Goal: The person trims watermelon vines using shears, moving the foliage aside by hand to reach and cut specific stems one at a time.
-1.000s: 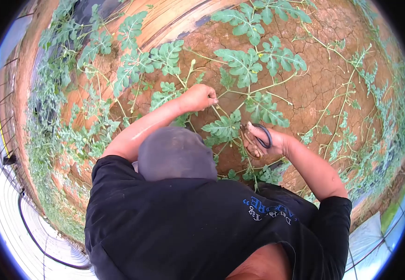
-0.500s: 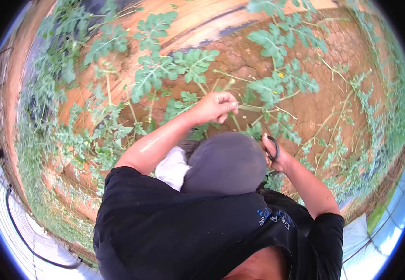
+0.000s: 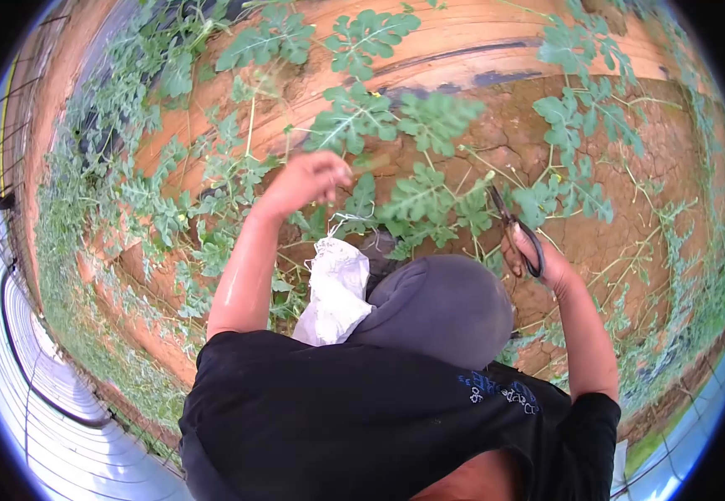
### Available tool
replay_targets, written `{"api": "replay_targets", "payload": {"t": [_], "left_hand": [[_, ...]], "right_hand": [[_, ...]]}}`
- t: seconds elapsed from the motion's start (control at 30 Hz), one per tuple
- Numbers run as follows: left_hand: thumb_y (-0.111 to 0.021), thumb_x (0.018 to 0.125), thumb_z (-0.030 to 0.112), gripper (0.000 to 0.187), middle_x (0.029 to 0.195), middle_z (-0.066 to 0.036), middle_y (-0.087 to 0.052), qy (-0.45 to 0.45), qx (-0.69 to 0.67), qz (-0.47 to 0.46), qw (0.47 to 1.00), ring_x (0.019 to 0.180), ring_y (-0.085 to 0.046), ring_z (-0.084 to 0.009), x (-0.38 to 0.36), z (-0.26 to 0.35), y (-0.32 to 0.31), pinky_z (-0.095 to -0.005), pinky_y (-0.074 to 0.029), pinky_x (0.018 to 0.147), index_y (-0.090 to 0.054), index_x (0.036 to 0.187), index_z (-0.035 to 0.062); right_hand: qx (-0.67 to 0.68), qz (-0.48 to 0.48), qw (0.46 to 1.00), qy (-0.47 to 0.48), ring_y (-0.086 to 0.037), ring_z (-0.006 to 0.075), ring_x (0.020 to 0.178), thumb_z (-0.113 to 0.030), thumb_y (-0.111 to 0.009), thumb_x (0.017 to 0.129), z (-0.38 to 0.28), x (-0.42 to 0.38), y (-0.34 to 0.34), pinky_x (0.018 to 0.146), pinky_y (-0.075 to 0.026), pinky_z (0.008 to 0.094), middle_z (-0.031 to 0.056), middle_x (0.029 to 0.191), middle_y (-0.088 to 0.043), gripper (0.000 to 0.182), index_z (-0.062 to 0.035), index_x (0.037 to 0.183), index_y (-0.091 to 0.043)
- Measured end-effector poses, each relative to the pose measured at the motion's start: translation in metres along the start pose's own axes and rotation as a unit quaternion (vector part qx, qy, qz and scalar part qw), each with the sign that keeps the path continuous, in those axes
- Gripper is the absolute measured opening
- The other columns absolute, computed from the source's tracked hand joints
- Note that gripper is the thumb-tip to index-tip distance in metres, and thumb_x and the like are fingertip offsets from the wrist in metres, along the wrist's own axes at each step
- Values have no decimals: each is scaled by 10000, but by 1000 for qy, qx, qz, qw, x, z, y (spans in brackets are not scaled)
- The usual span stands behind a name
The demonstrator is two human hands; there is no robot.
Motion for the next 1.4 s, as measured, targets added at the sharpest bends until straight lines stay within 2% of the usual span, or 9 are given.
{"api": "replay_targets", "payload": {"t": [0.07, 0.1, 0.33, 0.53, 0.8, 0.93, 1.0, 1.13, 1.4], "left_hand": [[-598, 924, 167, 165, 819, -5, -639, 44, 254, -101, 961, 643, -586, -78, -6, -25, -18, -240, -480, 575, -625, 1046, 60], [-607, 911, 157, 214, 814, -30, -647, -101, 279, -29, 954, 650, -611, -108, 3, -29, -11, -291, -505, 600, -629, 1079, 27], [-655, 815, 139, 228, 891, -170, -651, -182, 384, 308, 851, 775, -647, -337, 28, -44, 44, -406, -513, 686, -611, 1005, 21], [-737, 743, 290, 486, 1059, -194, -589, -64, 544, 164, 820, 883, -641, -327, 42, -52, 16, -415, -533, 747, -530, 1099, 31], [-594, 778, 141, 217, 821, -135, -644, -125, 654, 90, 740, 777, -654, -339, 61, -52, -5, -441, -525, 668, -619, 983, 73], [-553, 851, 183, 212, 888, -167, -676, -213, 294, 263, 894, 817, -664, -333, 52, -36, 43, -432, -533, 674, -607, 1015, 60], [-538, 841, 228, 266, 928, -177, -677, -93, 473, 214, 849, 867, -653, -360, 64, -48, 39, -439, -533, 714, -629, 1050, 91], [-576, 793, 151, 198, 915, -150, -670, -215, 652, 246, 684, 847, -651, -337, 66, -26, 0, -419, -529, 727, -639, 973, 100], [-576, 795, 154, 150, 885, -128, -674, -293, 628, 225, 685, 838, -647, -332, 97, -42, -3, -409, -525, 709, -656, 911, 103]], "right_hand": [[-7, 18, 1000, 14, -435, 96, 579, -517, -492, 947, -14, 6, -8, 546, -357, 241, -16, 640, -461, 455, -67, 927, -550], [-33, 22, 999, 37, -429, 95, 591, -501, -497, 950, -28, 8, -14, 551, -358, 242, -16, 654, -458, 439, -65, 924, -545], [-51, 4, 996, 70, -427, 75, 593, -459, -528, 948, -46, 17, -50, 540, -371, 234, -26, 669, -460, 391, -69, 911, -530], [51, 56, 996, 47, -441, 88, 586, -445, -517, 959, -18, -24, -32, 536, -375, 248, -21, 666, -461, 389, -58, 919, -535], [128, 132, 973, 137, -434, 114, 564, -521, -440, 966, -25, -83, -5, 535, -359, 259, 5, 649, -454, 469, -61, 923, -520], [164, 178, 953, 181, -418, 104, 540, -544, -418, 966, -35, -91, 11, 509, -344, 244, 11, 648, -450, 496, -57, 940, -506], [167, 164, 953, 195, -411, 102, 540, -546, -417, 966, -38, -93, 14, 511, -345, 238, 8, 645, -440, 498, -55, 950, -500], [197, 141, 946, 214, -403, 106, 540, -531, -394, 979, -43, -92, 16, 519, -346, 239, 0, 638, -418, 491, -54, 948, -502], [217, 156, 946, 182, -393, 101, 530, -574, -352, 973, -40, -85, 16, 508, -323, 226, -20, 600, -383, 541, -55, 937, -503]]}}
Point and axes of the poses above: each hand's wrist, its own x-axis towards the middle knuckle, its own y-axis out of the back of the hand, z = x × y, the point moved 9 cm from there along x, towards the middle knuckle
